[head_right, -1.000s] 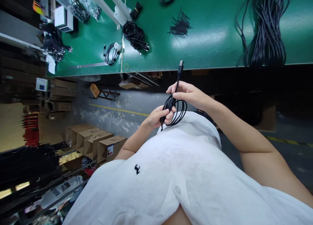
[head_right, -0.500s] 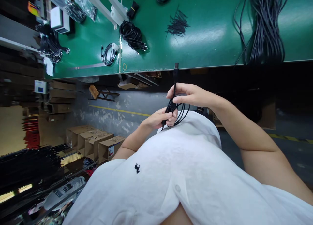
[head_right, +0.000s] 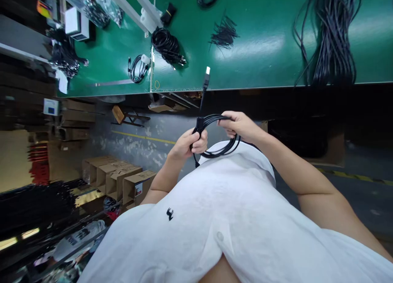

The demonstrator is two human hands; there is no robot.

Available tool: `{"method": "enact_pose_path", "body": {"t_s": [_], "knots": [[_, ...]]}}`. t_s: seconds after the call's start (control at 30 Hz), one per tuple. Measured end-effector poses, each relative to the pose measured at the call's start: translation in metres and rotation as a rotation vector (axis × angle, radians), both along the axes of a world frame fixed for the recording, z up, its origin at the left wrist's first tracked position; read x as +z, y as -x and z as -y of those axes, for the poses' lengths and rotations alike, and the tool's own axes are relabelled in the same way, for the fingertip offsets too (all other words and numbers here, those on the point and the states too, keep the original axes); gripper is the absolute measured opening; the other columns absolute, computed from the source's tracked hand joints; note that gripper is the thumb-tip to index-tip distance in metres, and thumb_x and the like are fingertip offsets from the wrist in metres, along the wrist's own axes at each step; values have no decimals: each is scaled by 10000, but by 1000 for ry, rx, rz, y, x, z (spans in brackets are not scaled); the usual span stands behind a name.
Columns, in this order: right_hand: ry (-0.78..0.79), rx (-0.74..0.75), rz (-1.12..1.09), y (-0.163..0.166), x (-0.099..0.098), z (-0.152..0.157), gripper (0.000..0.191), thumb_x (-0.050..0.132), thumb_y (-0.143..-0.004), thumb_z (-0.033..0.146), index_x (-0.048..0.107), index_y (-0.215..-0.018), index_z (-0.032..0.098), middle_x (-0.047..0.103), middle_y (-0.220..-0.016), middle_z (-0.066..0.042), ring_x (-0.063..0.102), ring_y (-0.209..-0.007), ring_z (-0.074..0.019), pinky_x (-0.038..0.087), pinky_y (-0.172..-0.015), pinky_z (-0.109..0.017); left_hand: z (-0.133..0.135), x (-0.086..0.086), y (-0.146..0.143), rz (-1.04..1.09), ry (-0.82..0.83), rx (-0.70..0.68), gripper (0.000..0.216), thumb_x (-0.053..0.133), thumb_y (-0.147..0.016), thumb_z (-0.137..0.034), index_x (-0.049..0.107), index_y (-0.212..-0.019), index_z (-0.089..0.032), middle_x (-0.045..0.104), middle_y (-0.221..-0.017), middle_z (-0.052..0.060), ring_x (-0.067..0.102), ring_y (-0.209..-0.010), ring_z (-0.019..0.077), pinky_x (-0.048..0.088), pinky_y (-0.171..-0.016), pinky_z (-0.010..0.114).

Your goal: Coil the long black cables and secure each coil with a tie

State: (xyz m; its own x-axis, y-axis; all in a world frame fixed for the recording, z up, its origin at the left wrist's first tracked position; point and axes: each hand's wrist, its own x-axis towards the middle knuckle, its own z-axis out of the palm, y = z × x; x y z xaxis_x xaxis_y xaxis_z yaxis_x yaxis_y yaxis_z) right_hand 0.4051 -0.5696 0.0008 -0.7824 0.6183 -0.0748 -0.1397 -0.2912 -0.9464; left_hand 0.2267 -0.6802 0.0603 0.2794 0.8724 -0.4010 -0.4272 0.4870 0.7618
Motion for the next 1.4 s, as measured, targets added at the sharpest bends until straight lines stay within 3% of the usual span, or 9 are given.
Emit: {"method": "enact_pose_path", "body": {"t_s": [0.1, 0.3, 0.47, 0.7, 0.93, 1.03, 1.17, 1.3, 1.4], "knots": [[205, -29, -97, 0, 2, -4, 354, 804, -727, 424, 602, -841, 157, 327, -538, 87, 241, -437, -28, 188, -391, -186, -6, -6, 2, -112, 3, 234, 220, 742, -836, -289, 576, -828, -145, 409, -583, -59, 411, -486, 39, 358, -498, 162], [341, -311, -281, 17, -1, -6, 489, 800, -683, 589, 583, -854, 184, 311, -570, 82, 269, -460, -43, 286, -405, -192, -30, -17, -18, -55, -177, 620, 185, 522, -990, -277, 598, -877, -151, 359, -620, -65, 329, -467, 16, 309, -476, 146], [351, -618, -212, 32, -8, -10, 495, 647, -792, 687, 517, -760, 211, 177, -516, 95, 170, -398, -53, 168, -343, -208, -45, -20, -29, -43, -46, 651, 263, 517, -989, -347, 567, -819, -152, 375, -623, -56, 493, -583, 53, 470, -646, 191], [534, -632, -297, 45, -5, -2, 547, 675, -754, 707, 444, -729, 213, 271, -538, 93, 284, -419, -43, 342, -391, -187, -51, -27, -44, -3, -110, 839, 284, 461, -1013, -355, 513, -808, -166, 324, -622, -74, 352, -491, 25, 439, -608, 174], [562, -638, -294, 49, 0, -6, 589, 632, -754, 754, 386, -711, 221, 183, -504, 104, 154, -388, -49, 203, -319, -191, -47, -28, -47, 117, -52, 745, 305, 389, -1040, -296, 491, -786, -162, 346, -617, -67, 442, -540, 39, 469, -670, 202], [460, -439, -211, 32, 0, -22, 562, 687, -738, 711, 430, -728, 211, 243, -526, 100, 187, -404, -38, 227, -345, -180, -45, -26, -41, 116, -84, 768, 327, 413, -1033, -301, 477, -744, -163, 231, -573, -90, 268, -437, 28, 397, -551, 170], [4, -155, 78, 3, 4, -52, 405, 756, -742, 528, 603, -928, 203, 454, -597, 56, 315, -443, -58, 290, -396, -199, -38, -25, -35, 69, 22, 455, 314, 522, -987, -307, 511, -717, -148, 260, -543, -94, 266, -417, 30, 371, -501, 178], [-764, -202, 321, -3, 16, -58, 256, 646, -823, 361, 678, -1034, 219, 690, -960, -65, 622, -829, -208, 510, -710, -328, -31, -30, -30, 91, -2, 365, 285, 549, -974, -313, 545, -748, -138, 328, -535, -85, 310, -432, 32, 415, -535, 180], [-957, -238, 362, 4, 22, -51, 235, 543, -880, 335, 697, -1009, 214, 699, -1071, -92, 628, -1007, -258, 495, -861, -383, -26, -34, -26, 117, -51, 385, 242, 597, -948, -337, 580, -813, -136, 386, -567, -74, 364, -470, 35, 465, -602, 189]]}}
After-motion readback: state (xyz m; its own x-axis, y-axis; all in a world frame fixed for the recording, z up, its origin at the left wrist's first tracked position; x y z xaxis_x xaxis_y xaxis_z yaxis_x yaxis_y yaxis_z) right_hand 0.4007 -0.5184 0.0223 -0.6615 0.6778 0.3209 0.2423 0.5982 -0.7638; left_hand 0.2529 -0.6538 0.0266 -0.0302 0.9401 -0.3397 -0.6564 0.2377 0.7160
